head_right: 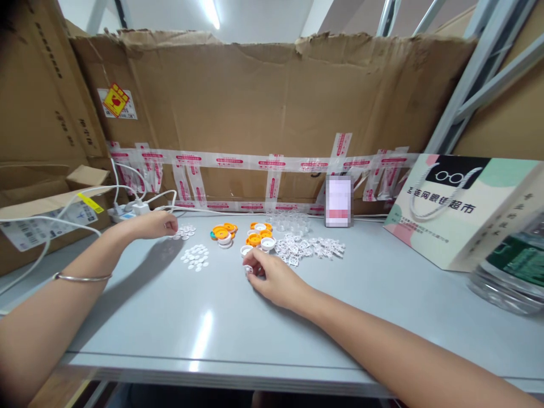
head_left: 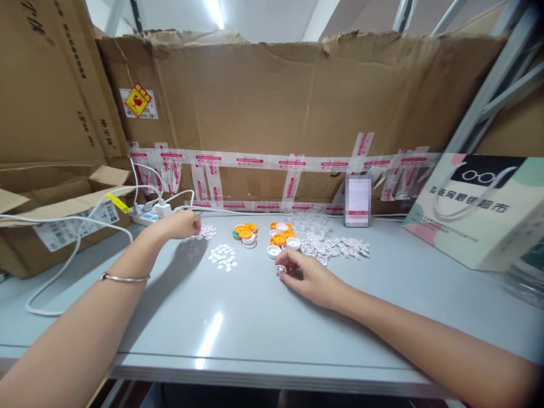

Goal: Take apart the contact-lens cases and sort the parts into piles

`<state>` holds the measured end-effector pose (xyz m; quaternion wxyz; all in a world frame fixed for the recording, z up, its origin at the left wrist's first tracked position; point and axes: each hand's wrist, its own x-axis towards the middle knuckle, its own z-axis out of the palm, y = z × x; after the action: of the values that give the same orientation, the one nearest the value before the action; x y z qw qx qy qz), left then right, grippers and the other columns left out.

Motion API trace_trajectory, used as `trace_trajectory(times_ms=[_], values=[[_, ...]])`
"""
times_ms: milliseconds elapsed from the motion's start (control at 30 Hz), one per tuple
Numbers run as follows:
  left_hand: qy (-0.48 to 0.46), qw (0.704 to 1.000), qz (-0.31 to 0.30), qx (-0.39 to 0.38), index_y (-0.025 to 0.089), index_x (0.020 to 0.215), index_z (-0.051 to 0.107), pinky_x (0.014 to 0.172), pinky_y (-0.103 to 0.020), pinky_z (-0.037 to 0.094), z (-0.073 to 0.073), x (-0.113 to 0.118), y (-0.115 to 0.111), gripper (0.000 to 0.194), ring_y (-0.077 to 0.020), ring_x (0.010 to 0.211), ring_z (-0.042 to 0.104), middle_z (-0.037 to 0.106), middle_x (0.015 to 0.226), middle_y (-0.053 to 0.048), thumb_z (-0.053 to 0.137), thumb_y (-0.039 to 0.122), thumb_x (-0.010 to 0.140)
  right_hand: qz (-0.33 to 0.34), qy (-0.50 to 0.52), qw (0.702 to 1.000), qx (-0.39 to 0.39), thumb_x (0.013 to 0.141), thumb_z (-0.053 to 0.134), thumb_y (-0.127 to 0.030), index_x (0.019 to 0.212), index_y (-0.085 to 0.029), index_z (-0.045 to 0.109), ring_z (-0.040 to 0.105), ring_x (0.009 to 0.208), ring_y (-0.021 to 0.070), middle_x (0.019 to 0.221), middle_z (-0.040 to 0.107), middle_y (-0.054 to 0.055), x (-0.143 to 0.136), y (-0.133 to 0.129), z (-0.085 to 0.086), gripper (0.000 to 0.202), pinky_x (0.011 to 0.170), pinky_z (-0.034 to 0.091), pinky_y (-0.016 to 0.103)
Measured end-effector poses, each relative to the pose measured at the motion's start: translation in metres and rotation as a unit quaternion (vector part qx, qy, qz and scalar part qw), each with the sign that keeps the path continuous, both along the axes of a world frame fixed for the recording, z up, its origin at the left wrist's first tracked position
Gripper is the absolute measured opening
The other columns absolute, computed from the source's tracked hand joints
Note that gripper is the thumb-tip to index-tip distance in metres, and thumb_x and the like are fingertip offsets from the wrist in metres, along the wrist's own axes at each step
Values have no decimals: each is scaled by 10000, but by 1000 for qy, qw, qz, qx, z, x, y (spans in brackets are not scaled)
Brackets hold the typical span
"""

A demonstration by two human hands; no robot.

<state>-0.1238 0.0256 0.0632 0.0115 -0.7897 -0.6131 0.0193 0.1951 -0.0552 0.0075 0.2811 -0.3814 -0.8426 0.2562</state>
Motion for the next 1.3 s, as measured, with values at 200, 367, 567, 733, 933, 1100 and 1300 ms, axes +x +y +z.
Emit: trace_trajectory(times_ms=[200,367,567,733,933,1100,1300], values=[[2,999,10,31,185,768,641,616,-219,414,7,11,-8,241,-183,750,601,676,836,-54,425,253,686,8,-16,1000,-9,735,522,-176,929,-203,488,534,724,133,814,556,14,1,-3,1,200,667,440,268],[-24,998,19,61,198,801,628,618,-221,419,12,13,-12,240,-188,759,599,670,843,-43,435,301,703,-21,7,1000,-17,731,580,-315,989,-200,519,544,743,143,905,583,40,13,8,20,289,676,449,284],[-60,994,5,94,205,796,622,651,-225,425,12,17,-13,246,-185,756,600,668,836,-27,430,337,717,-178,-102,979,-1,700,573,-467,839,-186,570,525,643,151,748,596,29,71,52,38,314,559,413,267],[-60,992,-3,110,213,796,613,615,-236,414,12,23,-16,242,-190,735,594,663,818,-20,427,353,730,-142,-193,970,-29,674,592,-447,842,-190,606,544,688,164,806,626,38,85,64,27,307,589,409,260],[-87,982,-69,150,203,792,594,629,-248,403,13,47,-29,210,-176,712,573,642,797,-20,418,318,774,-150,-199,968,-13,731,521,-446,707,-189,630,530,620,153,679,627,20,79,58,34,281,544,364,247],[-176,948,-245,100,183,901,588,663,-240,409,-4,92,-55,244,-148,763,560,616,870,-44,379,302,860,-147,-237,960,-5,775,423,-506,590,-182,588,490,548,144,590,577,14,82,60,32,408,487,314,251],[-261,909,-324,24,215,1107,510,710,-260,424,-40,129,-68,315,-122,733,557,548,1033,-60,493,358,827,-150,-212,961,98,818,384,-389,666,-181,582,508,679,168,719,583,38,77,60,35,325,598,349,265]])
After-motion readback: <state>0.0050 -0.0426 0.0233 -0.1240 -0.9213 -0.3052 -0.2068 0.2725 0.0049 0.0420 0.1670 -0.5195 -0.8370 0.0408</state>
